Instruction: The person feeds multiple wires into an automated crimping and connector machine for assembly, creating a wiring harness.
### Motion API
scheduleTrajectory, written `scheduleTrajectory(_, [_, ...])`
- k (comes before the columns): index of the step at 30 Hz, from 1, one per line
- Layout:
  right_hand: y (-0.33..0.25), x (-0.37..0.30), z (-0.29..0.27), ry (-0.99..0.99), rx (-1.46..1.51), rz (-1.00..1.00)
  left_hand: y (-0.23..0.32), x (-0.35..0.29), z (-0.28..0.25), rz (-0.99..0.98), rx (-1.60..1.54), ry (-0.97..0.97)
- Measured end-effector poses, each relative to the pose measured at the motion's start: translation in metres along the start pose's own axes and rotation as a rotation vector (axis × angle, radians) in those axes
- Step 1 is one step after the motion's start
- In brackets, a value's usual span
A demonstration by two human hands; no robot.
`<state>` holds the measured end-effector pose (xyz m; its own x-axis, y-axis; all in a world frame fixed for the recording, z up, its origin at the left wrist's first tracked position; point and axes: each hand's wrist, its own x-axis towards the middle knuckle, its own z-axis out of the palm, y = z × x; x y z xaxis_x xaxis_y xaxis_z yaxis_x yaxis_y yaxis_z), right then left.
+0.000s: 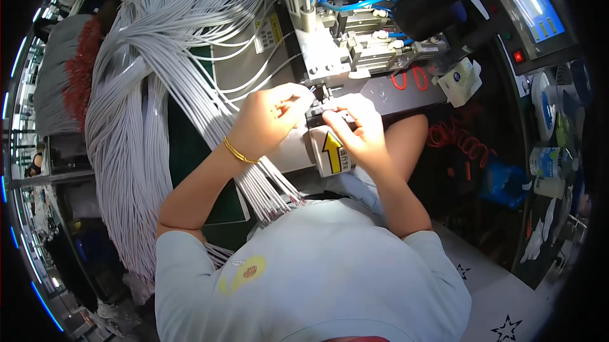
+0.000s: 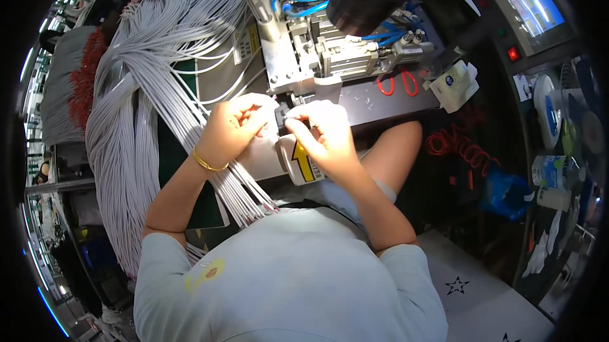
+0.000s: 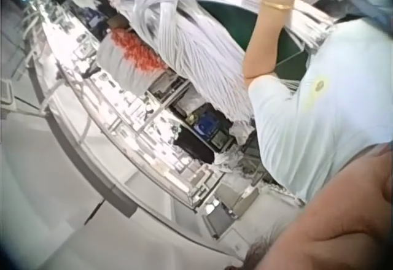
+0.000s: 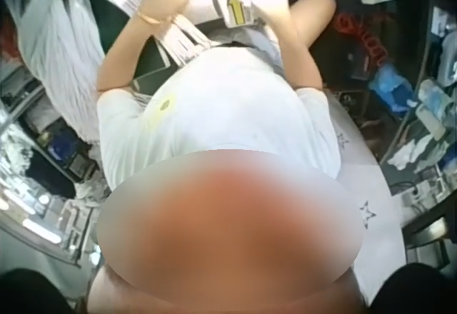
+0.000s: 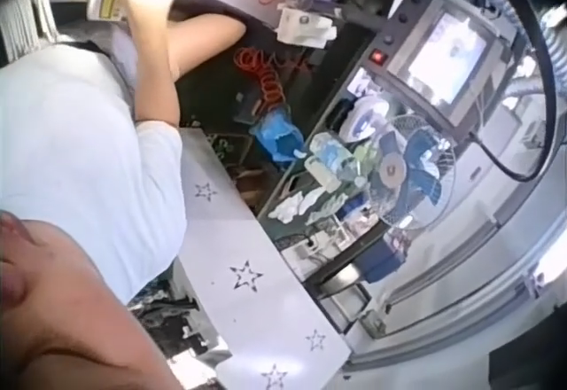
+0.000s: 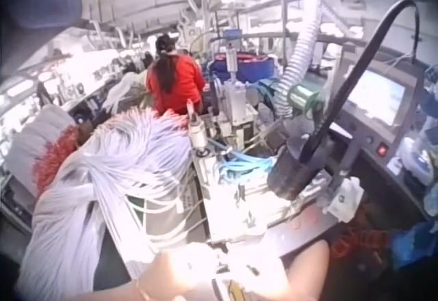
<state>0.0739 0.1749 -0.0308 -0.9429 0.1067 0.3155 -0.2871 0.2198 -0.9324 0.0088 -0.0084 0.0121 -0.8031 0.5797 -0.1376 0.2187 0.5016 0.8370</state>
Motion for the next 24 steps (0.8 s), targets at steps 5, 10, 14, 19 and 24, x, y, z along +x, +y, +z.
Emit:
scheduleTrajectory(5, [0.006, 0.014, -0.002, -0.071, -0.125, -0.076, -0.008, 0.012, 0.003, -0.038, -0.314, -0.047])
scheduleTrajectory(10, [0.004, 0.018, -0.003, -0.078, -0.152, -0.028, -0.007, 0.016, 0.005, 0.112, -0.058, 0.014])
scheduleTrajectory(14, [0.0, 0.021, -0.002, -0.109, -0.122, 0.0, -0.007, 0.014, 0.006, 0.122, -0.064, 0.062])
scheduleTrajectory(19, [-0.006, 0.022, -0.006, -0.164, 0.198, 0.404, 0.002, 0.015, -0.002, -0.304, -0.55, -0.154])
scheduleTrajectory(24, [-0.008, 0.022, -0.006, -0.19, -0.188, -0.009, -0.015, 0.014, 0.001, 0.018, -0.232, -0.141])
